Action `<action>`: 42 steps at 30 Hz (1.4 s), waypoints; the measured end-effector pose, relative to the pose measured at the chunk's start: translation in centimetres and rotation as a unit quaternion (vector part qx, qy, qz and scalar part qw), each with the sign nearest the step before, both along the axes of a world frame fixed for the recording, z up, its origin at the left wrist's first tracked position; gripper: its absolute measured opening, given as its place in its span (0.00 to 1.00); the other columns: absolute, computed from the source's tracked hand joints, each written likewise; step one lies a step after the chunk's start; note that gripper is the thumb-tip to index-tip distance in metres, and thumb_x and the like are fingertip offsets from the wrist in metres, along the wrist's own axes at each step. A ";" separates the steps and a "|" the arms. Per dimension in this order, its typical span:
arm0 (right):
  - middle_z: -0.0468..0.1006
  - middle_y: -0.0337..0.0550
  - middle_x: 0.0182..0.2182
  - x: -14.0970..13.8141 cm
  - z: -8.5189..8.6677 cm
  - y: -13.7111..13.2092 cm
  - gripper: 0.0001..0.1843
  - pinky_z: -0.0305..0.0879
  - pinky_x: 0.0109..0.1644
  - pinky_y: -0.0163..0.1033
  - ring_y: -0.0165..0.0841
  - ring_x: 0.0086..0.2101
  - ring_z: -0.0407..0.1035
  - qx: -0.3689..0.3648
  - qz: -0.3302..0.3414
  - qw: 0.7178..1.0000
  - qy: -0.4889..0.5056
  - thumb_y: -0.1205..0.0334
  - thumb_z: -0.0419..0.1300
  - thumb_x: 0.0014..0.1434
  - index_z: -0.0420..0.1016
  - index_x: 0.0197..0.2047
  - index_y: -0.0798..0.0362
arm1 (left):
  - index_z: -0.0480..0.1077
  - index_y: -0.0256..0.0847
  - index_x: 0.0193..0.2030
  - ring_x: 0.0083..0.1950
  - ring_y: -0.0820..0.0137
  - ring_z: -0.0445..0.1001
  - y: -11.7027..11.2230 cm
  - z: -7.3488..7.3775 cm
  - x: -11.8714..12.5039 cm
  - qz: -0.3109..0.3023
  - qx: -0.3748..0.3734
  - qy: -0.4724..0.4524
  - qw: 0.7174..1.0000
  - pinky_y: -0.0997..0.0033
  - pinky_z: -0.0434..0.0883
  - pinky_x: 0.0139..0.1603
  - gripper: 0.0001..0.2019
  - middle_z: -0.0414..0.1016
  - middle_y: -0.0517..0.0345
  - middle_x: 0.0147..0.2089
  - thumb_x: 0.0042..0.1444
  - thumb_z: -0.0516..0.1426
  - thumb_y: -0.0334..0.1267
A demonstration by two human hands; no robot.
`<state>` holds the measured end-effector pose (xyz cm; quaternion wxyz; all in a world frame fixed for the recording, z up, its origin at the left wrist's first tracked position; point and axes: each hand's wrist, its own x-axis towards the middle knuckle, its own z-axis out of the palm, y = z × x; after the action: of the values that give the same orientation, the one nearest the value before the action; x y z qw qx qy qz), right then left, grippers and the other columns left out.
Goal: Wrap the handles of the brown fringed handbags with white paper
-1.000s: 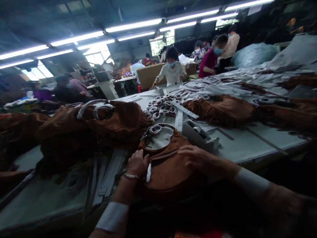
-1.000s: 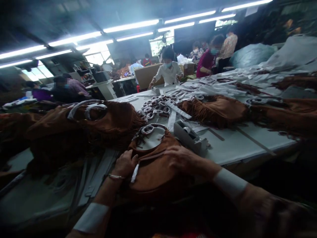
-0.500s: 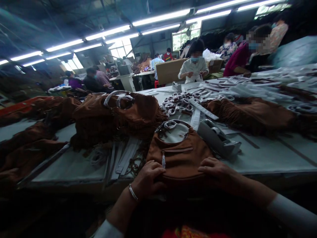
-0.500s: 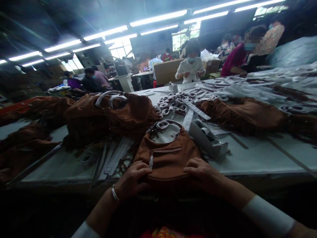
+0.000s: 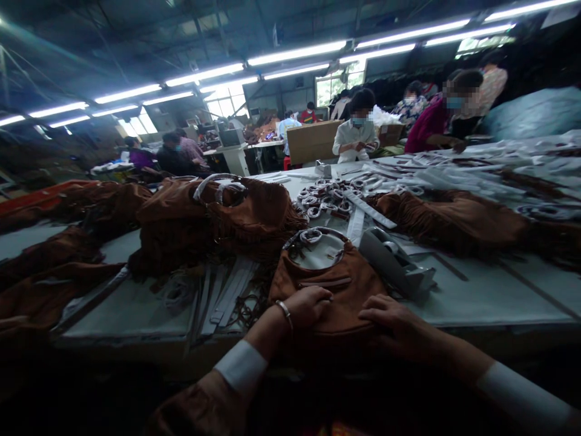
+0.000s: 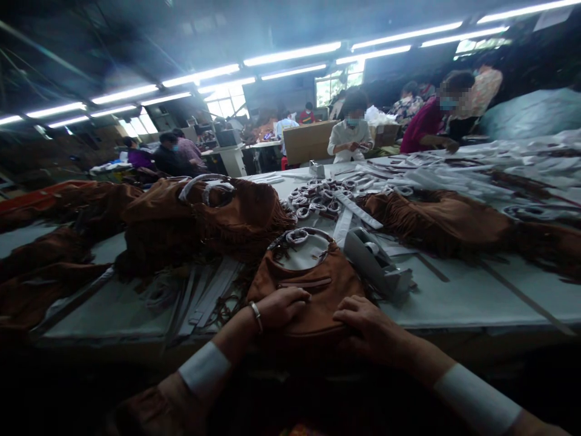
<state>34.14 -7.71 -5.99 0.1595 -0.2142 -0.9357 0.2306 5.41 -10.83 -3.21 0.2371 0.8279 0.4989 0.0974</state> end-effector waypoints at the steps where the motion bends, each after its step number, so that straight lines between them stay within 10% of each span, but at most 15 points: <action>1: 0.75 0.52 0.48 0.0 0.1 -0.1 0.21 0.66 0.51 0.48 0.44 0.48 0.69 0.001 0.000 1.000 -0.005 0.61 0.65 0.58 0.75 0.55 0.51 | 0.75 0.37 0.52 0.53 0.64 0.77 1.3 -0.4 0.7 0.002 -0.003 0.030 1.000 0.69 0.72 0.55 0.13 0.80 0.47 0.52 0.67 0.52 0.34; 6: 0.75 0.53 0.48 0.0 0.5 -0.4 0.20 0.66 0.51 0.49 0.44 0.48 0.69 0.004 -0.002 1.000 -0.011 0.61 0.64 0.59 0.75 0.55 0.53 | 0.77 0.35 0.32 0.42 0.56 0.80 5.2 -1.3 3.4 -0.029 -0.020 0.106 0.994 0.61 0.75 0.48 0.04 0.81 0.44 0.36 0.55 0.60 0.30; 13: 0.75 0.53 0.50 0.6 0.9 -0.4 0.22 0.66 0.54 0.50 0.45 0.50 0.68 -0.003 0.008 1.000 -0.002 0.61 0.64 0.60 0.74 0.57 0.52 | 0.72 0.39 0.56 0.59 0.60 0.73 0.2 1.3 1.1 -0.081 0.037 0.034 0.995 0.63 0.71 0.60 0.15 0.74 0.44 0.59 0.64 0.57 0.40; 21: 0.76 0.52 0.48 0.5 0.3 -0.2 0.17 0.65 0.54 0.48 0.43 0.49 0.69 0.004 -0.004 1.000 0.007 0.56 0.64 0.62 0.75 0.53 0.53 | 0.74 0.43 0.47 0.51 0.61 0.76 -7.7 -0.1 -6.2 0.037 0.115 -0.009 0.993 0.48 0.57 0.69 0.13 0.80 0.54 0.47 0.59 0.63 0.47; 31: 0.79 0.44 0.33 -0.6 -1.8 1.2 0.12 0.59 0.43 0.43 0.38 0.35 0.72 0.059 -0.139 0.982 -0.116 0.55 0.59 0.66 0.74 0.34 0.52 | 0.70 0.41 0.36 0.41 0.62 0.75 -7.6 -4.8 -4.5 0.207 0.211 0.036 0.955 0.52 0.63 0.63 0.08 0.75 0.55 0.35 0.66 0.54 0.39; 42: 0.85 0.49 0.34 -4.5 0.1 1.3 0.20 0.60 0.43 0.47 0.46 0.38 0.78 0.074 -0.235 0.928 -0.279 0.48 0.56 0.68 0.81 0.34 0.51 | 0.72 0.37 0.56 0.54 0.50 0.73 -7.0 -3.7 -0.1 0.300 0.224 0.155 0.914 0.39 0.62 0.63 0.15 0.77 0.42 0.49 0.64 0.54 0.31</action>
<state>29.64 -6.40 -5.93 -0.0428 -0.4709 -0.8798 0.0479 5.28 -17.80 -6.91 -0.0751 0.6757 0.7191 0.1437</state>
